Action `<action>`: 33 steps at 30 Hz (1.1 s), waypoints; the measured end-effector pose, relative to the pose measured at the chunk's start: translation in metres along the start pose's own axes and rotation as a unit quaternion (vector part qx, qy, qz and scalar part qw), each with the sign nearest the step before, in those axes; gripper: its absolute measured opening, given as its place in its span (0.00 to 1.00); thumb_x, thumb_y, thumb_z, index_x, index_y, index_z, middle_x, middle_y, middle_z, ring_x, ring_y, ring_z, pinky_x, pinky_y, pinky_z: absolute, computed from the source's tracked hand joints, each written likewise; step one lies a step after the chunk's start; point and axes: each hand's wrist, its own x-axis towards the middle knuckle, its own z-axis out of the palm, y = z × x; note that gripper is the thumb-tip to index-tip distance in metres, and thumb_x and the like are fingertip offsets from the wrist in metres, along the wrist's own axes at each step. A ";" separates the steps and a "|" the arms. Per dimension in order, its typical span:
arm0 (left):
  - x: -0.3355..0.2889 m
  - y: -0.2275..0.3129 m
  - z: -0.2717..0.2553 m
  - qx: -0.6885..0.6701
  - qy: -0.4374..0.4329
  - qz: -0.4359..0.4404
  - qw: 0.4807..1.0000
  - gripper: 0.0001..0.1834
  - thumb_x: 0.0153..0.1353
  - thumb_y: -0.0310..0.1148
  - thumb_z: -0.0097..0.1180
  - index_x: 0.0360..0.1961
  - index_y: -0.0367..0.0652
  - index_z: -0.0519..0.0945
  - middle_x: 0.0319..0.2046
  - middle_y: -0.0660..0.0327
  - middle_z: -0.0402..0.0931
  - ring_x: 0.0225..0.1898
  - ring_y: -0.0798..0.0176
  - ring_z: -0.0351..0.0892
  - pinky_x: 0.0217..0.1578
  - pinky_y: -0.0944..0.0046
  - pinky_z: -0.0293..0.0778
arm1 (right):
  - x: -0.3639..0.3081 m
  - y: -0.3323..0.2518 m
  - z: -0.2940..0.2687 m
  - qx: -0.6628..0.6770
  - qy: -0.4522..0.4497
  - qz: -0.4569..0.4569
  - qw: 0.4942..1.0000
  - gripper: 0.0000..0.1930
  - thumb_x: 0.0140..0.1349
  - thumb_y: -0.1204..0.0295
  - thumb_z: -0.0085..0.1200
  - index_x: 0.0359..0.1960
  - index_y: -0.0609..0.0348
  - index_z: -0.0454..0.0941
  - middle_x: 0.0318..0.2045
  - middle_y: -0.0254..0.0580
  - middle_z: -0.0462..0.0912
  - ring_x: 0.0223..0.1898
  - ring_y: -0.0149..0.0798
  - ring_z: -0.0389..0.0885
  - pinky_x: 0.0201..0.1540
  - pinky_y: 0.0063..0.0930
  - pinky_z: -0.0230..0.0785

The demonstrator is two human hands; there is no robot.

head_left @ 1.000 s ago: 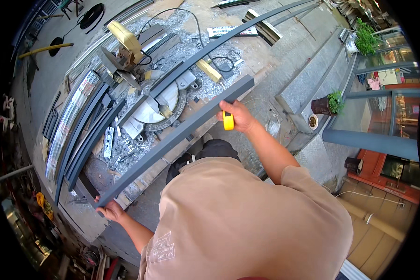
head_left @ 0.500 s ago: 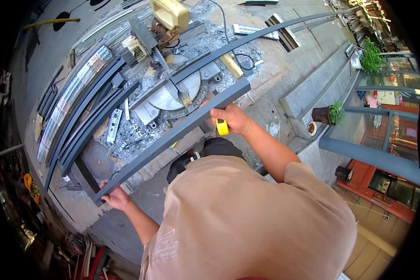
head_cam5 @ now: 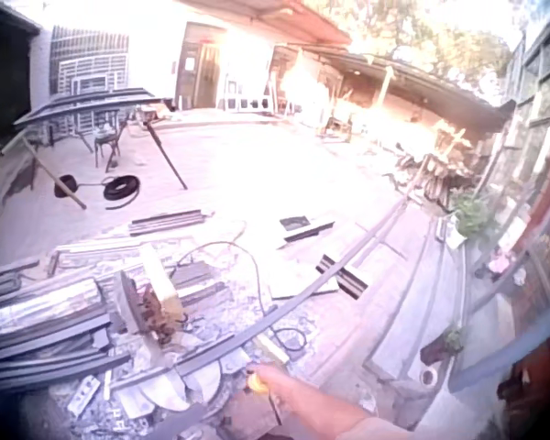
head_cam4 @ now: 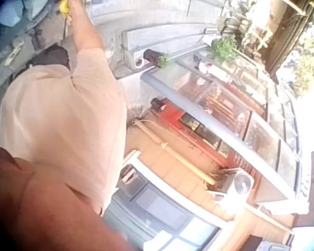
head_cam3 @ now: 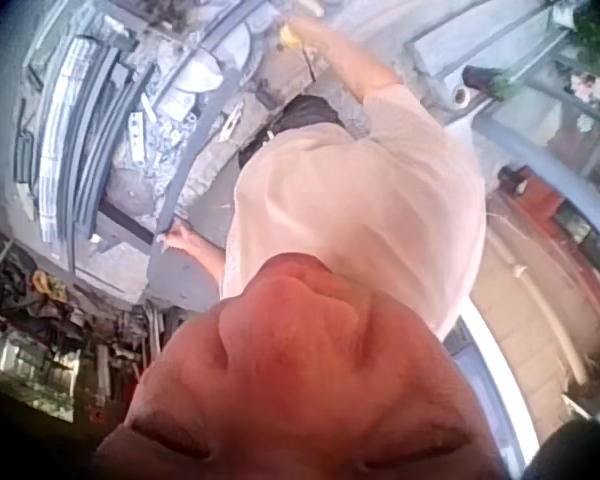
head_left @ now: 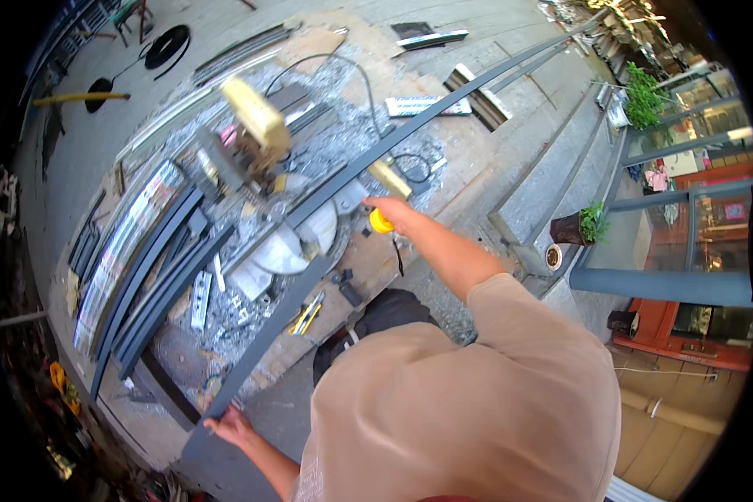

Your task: The person measures and marks metal window frame components using a tape measure and a marker, then carries a beam to a miter saw station to measure it again.

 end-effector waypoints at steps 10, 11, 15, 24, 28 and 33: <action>-0.091 -0.056 -0.003 0.362 0.200 -0.021 0.910 0.33 0.77 0.59 0.45 0.70 0.47 0.73 0.63 0.50 0.78 0.63 0.51 0.76 0.70 0.55 0.68 | 0.156 -0.049 -0.022 0.253 -0.021 0.090 0.963 0.17 0.65 0.57 0.67 0.41 0.59 0.82 0.33 0.43 0.86 0.29 0.43 0.84 0.35 0.43 0.80; -0.079 -0.067 0.008 0.343 0.199 -0.027 0.918 0.33 0.76 0.59 0.46 0.69 0.46 0.73 0.63 0.49 0.78 0.64 0.50 0.76 0.70 0.54 0.68 | 0.168 -0.041 -0.029 0.299 -0.037 0.078 0.950 0.18 0.65 0.57 0.67 0.42 0.59 0.82 0.32 0.43 0.86 0.28 0.42 0.83 0.36 0.41 0.80; -0.068 -0.085 0.027 0.268 0.213 -0.017 0.940 0.35 0.75 0.58 0.49 0.68 0.39 0.72 0.63 0.47 0.77 0.64 0.47 0.75 0.71 0.49 0.68 | 0.154 -0.043 -0.021 0.274 0.023 0.066 0.959 0.18 0.64 0.57 0.69 0.42 0.59 0.82 0.31 0.41 0.85 0.29 0.40 0.83 0.37 0.41 0.79; -0.003 -0.062 0.004 0.006 0.131 -0.005 0.991 0.40 0.73 0.55 0.55 0.64 0.23 0.71 0.64 0.43 0.76 0.67 0.42 0.73 0.71 0.37 0.68 | 0.094 -0.022 -0.103 0.354 0.092 0.038 0.930 0.18 0.61 0.60 0.73 0.43 0.59 0.82 0.39 0.43 0.87 0.34 0.43 0.87 0.41 0.39 0.81; 0.025 -0.072 0.017 0.017 0.231 0.027 0.973 0.36 0.77 0.53 0.48 0.63 0.23 0.72 0.62 0.40 0.76 0.63 0.38 0.77 0.68 0.33 0.72 | 0.097 0.004 -0.182 0.334 0.118 0.047 0.934 0.23 0.62 0.54 0.71 0.49 0.57 0.81 0.41 0.42 0.88 0.40 0.43 0.85 0.48 0.42 0.78; 0.024 -0.102 0.075 0.050 0.306 0.038 0.950 0.39 0.77 0.54 0.47 0.65 0.21 0.67 0.63 0.32 0.73 0.64 0.30 0.74 0.65 0.26 0.73 | 0.103 0.016 -0.215 0.300 0.160 0.053 0.939 0.24 0.62 0.52 0.71 0.50 0.55 0.81 0.41 0.41 0.87 0.38 0.43 0.85 0.46 0.42 0.78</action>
